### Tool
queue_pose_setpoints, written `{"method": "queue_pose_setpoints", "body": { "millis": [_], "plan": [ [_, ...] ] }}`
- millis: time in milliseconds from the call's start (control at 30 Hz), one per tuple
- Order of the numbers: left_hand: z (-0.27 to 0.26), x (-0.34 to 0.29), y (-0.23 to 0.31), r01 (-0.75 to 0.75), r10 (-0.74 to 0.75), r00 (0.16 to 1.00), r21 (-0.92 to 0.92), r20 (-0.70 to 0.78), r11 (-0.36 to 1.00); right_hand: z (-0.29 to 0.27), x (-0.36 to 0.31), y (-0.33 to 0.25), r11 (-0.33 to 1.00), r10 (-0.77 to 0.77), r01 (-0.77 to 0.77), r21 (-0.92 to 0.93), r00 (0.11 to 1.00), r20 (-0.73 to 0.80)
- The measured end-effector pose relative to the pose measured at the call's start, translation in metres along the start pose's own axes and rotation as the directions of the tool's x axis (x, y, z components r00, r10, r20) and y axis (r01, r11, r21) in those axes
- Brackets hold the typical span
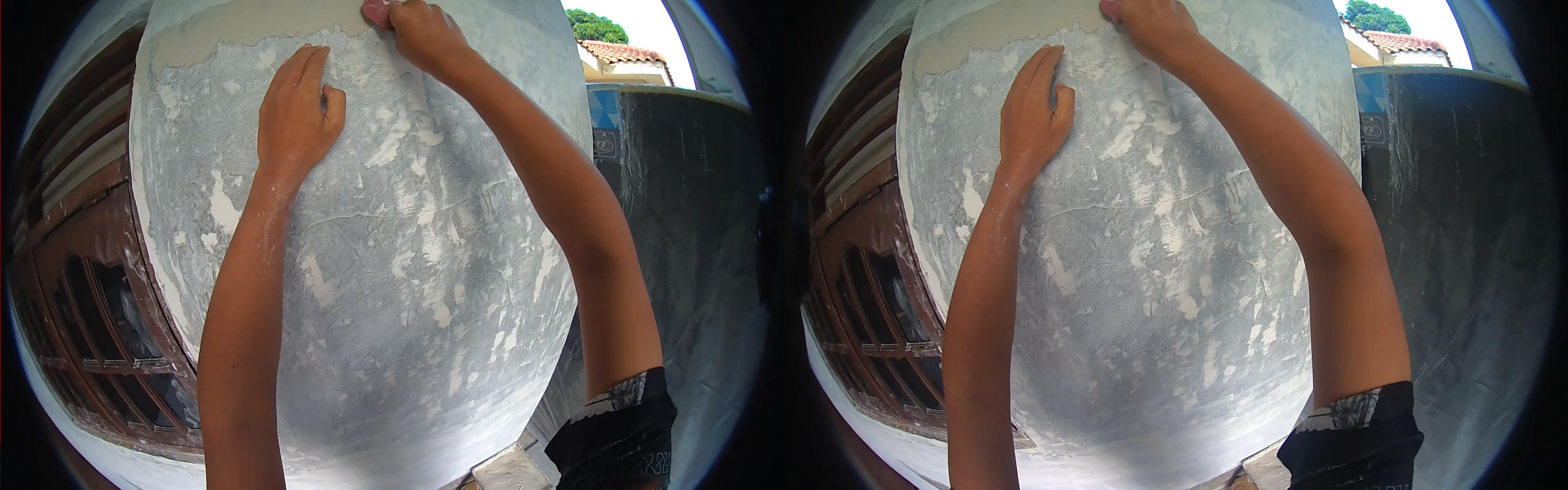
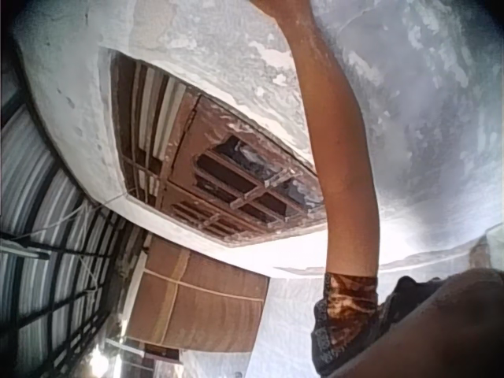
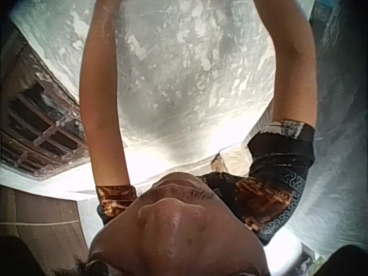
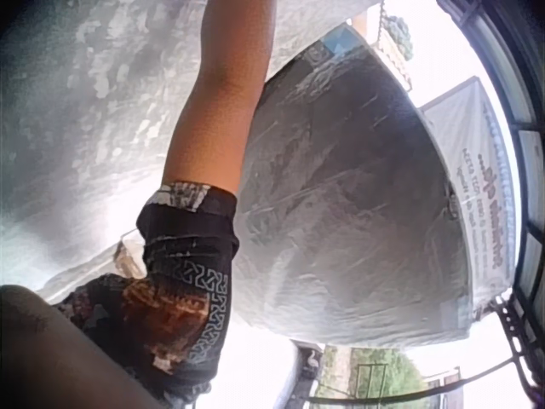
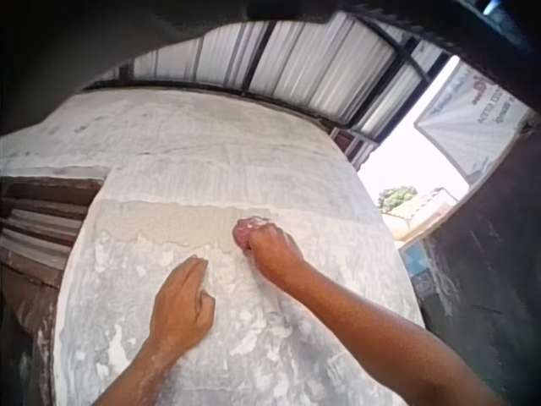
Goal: The person applies wall filler from a putty tray to an exterior wall around a window frame with a putty knife, smoothing out surface imperfections.
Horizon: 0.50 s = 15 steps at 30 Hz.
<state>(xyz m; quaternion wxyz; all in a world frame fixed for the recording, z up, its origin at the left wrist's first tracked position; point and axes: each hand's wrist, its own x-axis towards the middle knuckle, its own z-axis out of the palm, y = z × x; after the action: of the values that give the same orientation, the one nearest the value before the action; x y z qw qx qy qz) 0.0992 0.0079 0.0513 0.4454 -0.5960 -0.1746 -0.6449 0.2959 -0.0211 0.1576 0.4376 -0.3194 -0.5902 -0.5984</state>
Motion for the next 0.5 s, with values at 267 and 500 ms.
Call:
{"method": "queue_pose_setpoints", "body": {
  "millis": [267,500],
  "plan": [
    [-0.002,0.0,-0.002,0.001,-0.001,1.0,0.014,0.002,1.0,-0.032,-0.007,0.0,0.968,0.039,-0.004,0.252,0.99,-0.134],
    [0.001,0.0,-0.005,-0.015,0.015,1.0,0.029,-0.008,0.999,-0.005,-0.035,0.024,0.995,0.044,-0.042,0.093,0.999,-0.023]
  ]
}}
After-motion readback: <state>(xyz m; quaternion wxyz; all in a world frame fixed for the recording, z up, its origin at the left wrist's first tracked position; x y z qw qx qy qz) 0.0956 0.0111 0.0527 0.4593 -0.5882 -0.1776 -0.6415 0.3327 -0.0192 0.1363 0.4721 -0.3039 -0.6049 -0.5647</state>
